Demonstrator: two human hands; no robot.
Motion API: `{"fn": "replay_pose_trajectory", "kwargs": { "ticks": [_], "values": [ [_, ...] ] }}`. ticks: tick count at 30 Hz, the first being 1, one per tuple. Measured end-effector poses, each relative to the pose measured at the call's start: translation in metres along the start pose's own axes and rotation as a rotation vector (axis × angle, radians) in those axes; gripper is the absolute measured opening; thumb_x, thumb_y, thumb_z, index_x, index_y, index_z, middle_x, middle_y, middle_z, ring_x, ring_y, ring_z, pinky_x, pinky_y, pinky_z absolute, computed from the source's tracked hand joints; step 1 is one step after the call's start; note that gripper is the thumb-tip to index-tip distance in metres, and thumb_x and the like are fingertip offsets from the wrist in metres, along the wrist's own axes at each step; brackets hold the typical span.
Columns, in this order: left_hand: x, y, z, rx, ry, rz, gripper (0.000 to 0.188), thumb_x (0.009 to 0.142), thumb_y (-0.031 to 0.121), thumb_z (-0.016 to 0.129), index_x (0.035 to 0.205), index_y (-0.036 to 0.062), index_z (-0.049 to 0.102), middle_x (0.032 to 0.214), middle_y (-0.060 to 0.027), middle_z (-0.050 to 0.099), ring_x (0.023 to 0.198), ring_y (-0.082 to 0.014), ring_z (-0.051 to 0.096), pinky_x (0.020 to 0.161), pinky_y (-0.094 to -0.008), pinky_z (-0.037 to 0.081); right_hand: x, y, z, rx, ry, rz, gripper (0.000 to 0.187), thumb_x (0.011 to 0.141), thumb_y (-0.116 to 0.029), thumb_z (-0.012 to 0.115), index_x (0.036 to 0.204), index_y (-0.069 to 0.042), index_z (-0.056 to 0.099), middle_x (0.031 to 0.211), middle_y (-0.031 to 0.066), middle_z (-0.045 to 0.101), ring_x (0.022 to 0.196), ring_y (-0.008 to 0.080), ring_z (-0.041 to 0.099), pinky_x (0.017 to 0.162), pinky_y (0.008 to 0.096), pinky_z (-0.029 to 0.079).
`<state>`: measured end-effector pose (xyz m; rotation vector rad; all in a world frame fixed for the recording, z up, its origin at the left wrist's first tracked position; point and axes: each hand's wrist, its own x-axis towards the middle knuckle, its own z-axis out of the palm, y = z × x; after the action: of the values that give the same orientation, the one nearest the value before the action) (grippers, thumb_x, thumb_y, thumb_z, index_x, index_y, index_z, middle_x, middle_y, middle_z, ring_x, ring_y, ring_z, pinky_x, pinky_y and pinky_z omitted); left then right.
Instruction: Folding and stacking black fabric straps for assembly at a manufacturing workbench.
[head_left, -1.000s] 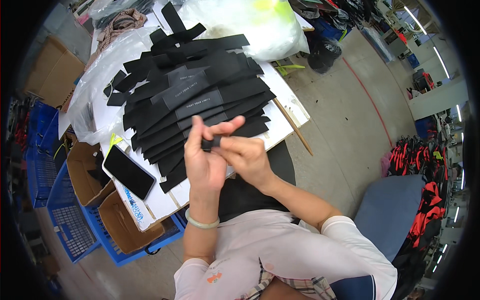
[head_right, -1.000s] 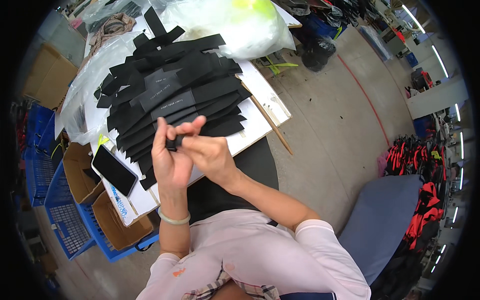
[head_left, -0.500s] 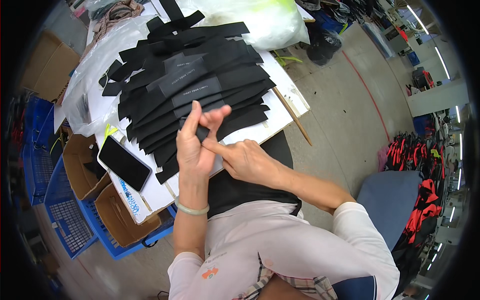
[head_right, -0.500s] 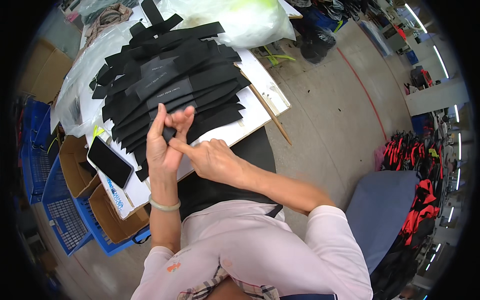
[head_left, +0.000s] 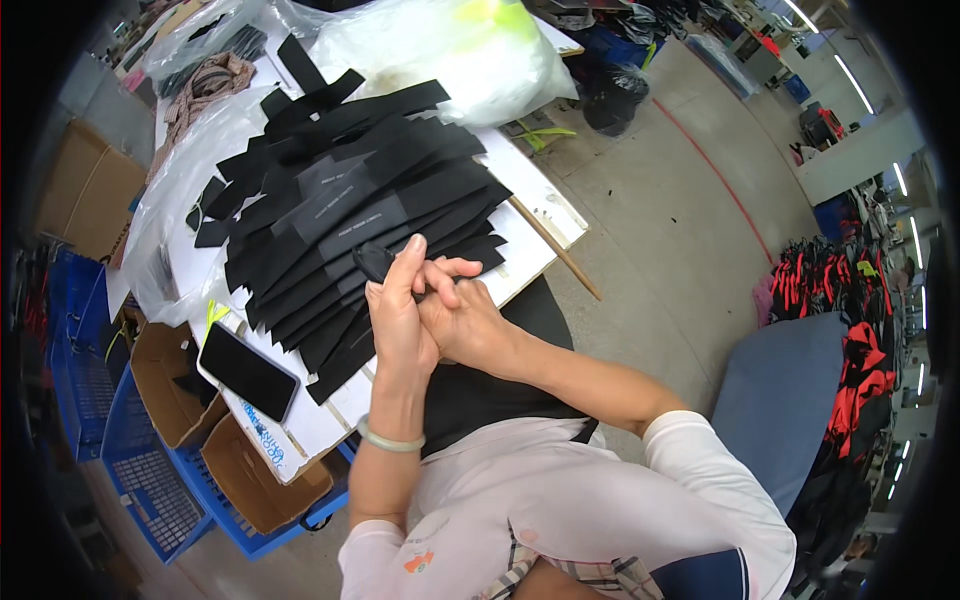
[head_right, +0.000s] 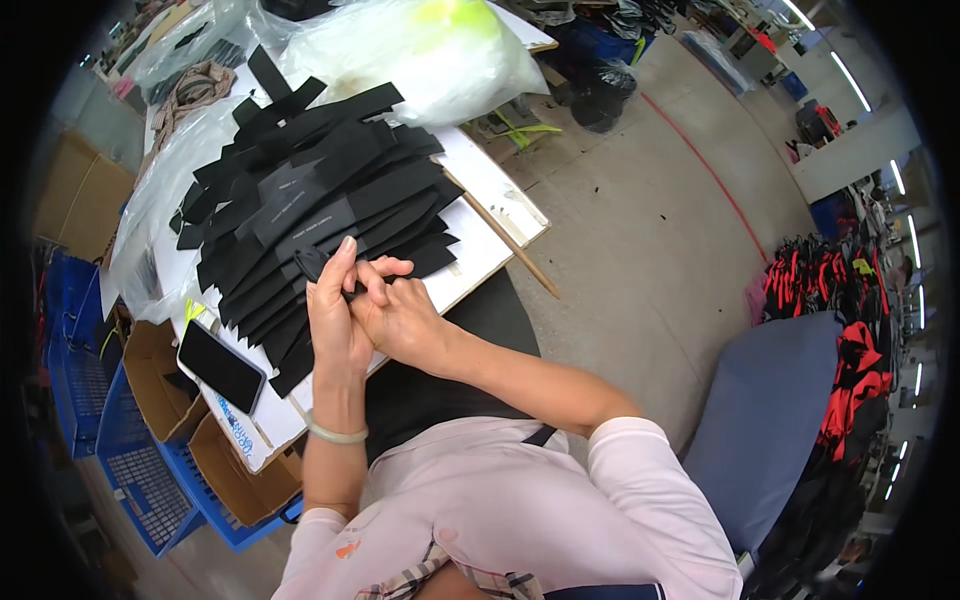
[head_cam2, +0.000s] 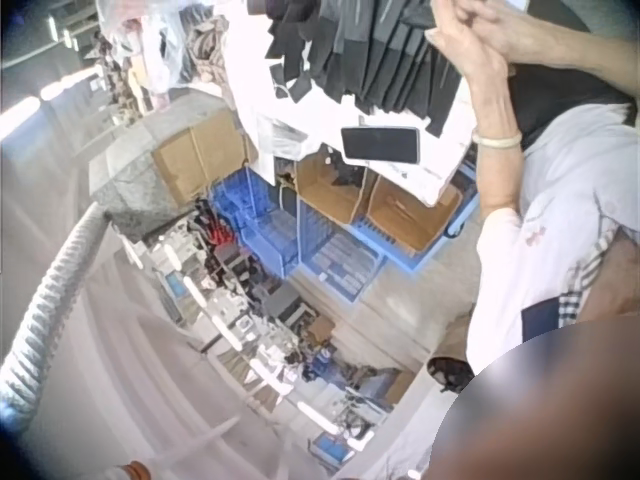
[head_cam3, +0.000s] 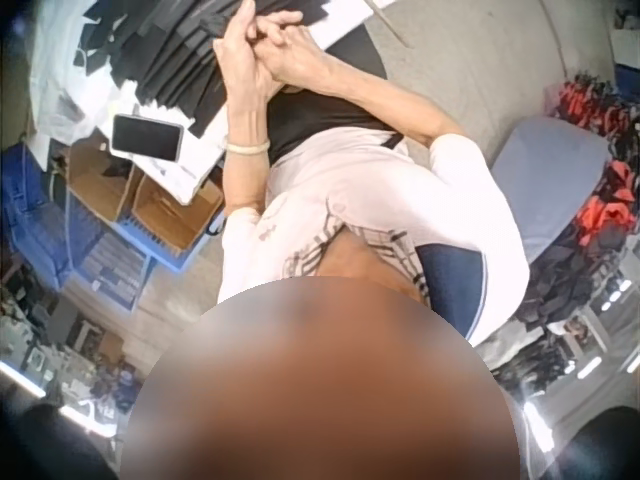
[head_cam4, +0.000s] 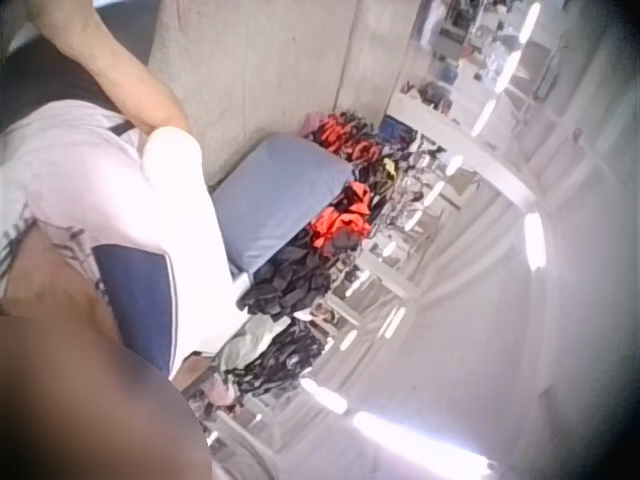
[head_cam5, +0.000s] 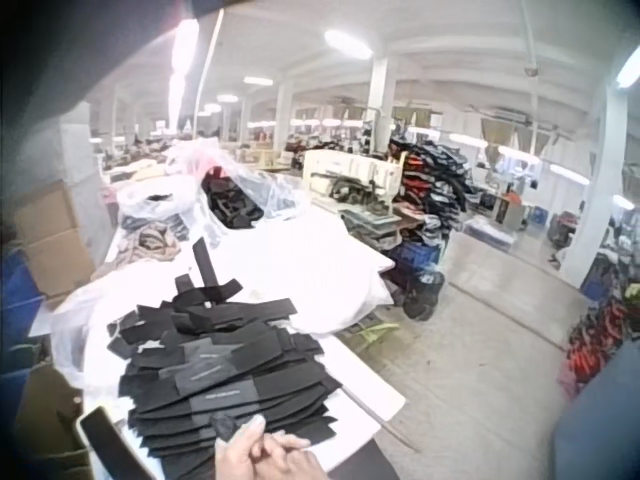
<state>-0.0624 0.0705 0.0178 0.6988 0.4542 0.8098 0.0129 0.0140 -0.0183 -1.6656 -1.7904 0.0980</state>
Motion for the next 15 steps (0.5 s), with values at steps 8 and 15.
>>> {"fn": "replay_pose_trajectory", "kwargs": {
  "ticks": [8,15],
  "values": [
    [0.045,0.049,-0.014,-0.406,0.058,-0.161,0.04,0.091,0.03,0.056,0.058,0.0105,0.046,0.068,-0.0118,0.062,0.085,-0.0299,0.064,0.086,-0.039,0.045,-0.046,0.066,-0.062,-0.319,0.388,0.344,0.038,0.075,-0.009,0.066,0.113,-0.009,0.06,0.082,0.0113,0.056,0.069,0.0275,0.059,0.062,0.0379,0.05],
    [0.057,0.02,0.012,-0.625,0.098,-0.437,0.044,0.085,0.044,0.062,0.06,0.011,0.047,0.076,-0.0113,0.062,0.095,-0.0295,0.06,0.095,-0.0399,0.04,-0.16,0.136,-0.087,-0.12,0.377,0.544,0.029,0.087,-0.008,0.056,0.116,-0.008,0.06,0.077,0.0099,0.057,0.062,0.0205,0.057,0.054,0.0306,0.046]
  ]
}}
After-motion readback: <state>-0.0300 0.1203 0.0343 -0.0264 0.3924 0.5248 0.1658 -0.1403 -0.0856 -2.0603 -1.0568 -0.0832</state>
